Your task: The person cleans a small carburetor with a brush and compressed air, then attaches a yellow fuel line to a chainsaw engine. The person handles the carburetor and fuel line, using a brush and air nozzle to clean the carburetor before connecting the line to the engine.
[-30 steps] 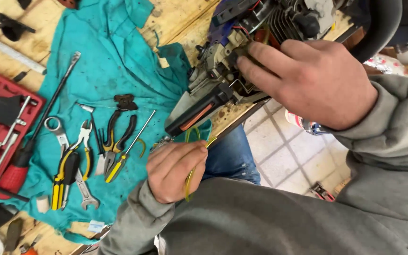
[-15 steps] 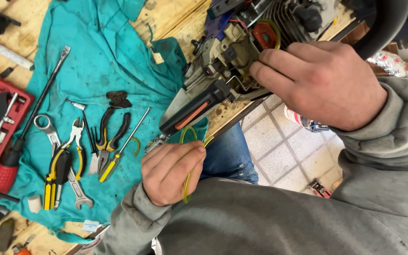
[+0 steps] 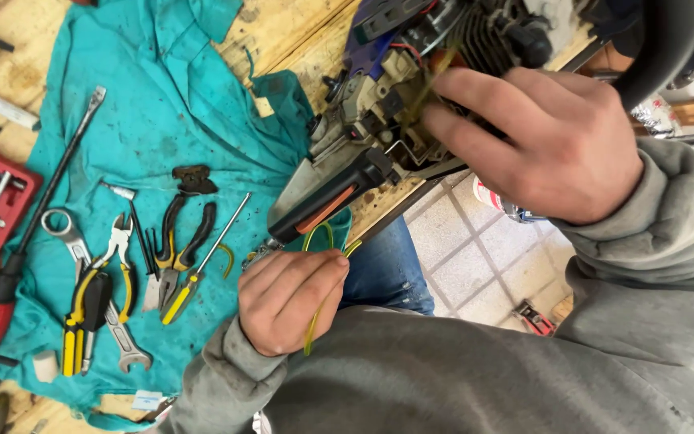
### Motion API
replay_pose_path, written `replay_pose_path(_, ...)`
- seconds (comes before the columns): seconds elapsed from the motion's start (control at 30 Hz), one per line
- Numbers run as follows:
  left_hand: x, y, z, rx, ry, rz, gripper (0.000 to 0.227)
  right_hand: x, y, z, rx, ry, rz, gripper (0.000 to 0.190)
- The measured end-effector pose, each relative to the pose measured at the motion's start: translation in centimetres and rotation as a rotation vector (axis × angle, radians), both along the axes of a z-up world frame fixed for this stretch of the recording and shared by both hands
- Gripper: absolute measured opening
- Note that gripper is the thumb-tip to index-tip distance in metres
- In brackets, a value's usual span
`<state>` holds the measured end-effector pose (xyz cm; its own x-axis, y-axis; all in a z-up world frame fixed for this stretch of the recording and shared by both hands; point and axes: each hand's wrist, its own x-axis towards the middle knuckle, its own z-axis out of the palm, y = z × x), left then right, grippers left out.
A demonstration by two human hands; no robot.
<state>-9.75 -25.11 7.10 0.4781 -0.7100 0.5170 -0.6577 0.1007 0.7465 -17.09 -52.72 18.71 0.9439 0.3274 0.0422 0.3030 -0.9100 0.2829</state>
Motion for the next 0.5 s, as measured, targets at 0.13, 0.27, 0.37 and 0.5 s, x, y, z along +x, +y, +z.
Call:
replay_pose_path(0.13, 0.1, 0.0, -0.2, -0.023, -0.016, 0.015, 0.016, -0.3, 0.5, 0.5, 0.048, 0.055, -0.064, 0.016)
replay_pose_path(0.27, 0.2, -0.1, -0.6, -0.036, -0.024, 0.013, 0.016, -0.7, 0.7, 0.1, -0.116, 0.097, -0.143, 0.027)
replay_pose_path(0.37, 0.3, -0.2, -0.5, -0.033, -0.009, 0.001, 0.014, -0.4, 1.0, 0.3, -0.11, 0.122, -0.122, 0.042)
replay_pose_path(0.5, 0.2, 0.0, -0.5, -0.038, -0.001, 0.003, 0.017, -0.4, 1.2, 0.4, -0.079, 0.125, -0.133, 0.037)
